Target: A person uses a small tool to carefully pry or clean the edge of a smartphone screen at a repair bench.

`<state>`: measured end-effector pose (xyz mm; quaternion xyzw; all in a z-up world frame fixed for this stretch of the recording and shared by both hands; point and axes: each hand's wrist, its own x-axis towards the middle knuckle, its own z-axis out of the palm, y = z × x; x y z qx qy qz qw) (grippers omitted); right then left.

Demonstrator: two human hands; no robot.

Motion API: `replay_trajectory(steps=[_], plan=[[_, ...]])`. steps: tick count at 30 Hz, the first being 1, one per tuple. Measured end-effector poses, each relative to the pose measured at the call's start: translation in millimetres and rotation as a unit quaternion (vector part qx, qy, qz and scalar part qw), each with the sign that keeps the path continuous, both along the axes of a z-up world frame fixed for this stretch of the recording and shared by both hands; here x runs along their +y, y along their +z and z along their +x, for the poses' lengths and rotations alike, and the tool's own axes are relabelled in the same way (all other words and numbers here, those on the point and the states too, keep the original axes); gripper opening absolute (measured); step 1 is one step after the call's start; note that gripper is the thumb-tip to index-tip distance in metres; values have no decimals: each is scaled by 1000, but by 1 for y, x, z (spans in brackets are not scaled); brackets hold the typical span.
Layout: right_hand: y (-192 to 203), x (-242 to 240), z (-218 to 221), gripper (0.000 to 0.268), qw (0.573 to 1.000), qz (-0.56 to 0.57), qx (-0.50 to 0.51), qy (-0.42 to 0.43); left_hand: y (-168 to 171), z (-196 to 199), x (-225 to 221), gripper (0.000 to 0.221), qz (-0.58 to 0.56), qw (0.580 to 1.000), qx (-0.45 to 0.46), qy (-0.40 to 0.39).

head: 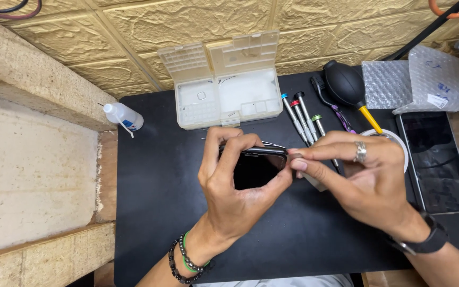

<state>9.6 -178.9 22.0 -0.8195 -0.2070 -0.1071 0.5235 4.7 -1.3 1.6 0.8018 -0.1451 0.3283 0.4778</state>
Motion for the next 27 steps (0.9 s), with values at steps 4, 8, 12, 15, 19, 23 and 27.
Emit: replay_trajectory(steps=[4, 8, 12, 15, 19, 23, 27], plan=[[-3, -7, 10, 10, 998, 25, 46, 24, 3, 1, 1, 35, 8, 1000, 0, -9], [0, -5, 9, 20, 998, 25, 53, 38, 2, 1, 1, 36, 7, 1000, 4, 0], [-11, -3, 8, 15, 999, 30, 26, 26, 2, 1, 2, 37, 7, 1000, 1, 11], [-3, -17, 21, 15, 990, 46, 43, 123, 4, 0, 2, 37, 7, 1000, -2, -6], [8, -20, 27, 18, 983, 34, 56, 169, 2, -2, 4, 36, 11, 1000, 4, -22], [18, -8, 17, 16, 995, -41, -15, 87, -4, 0, 11, 37, 97, 994, -41, -30], [16, -2, 11, 19, 994, -81, -64, 20, -8, 7, 20, 35, 197, 972, -120, -33]])
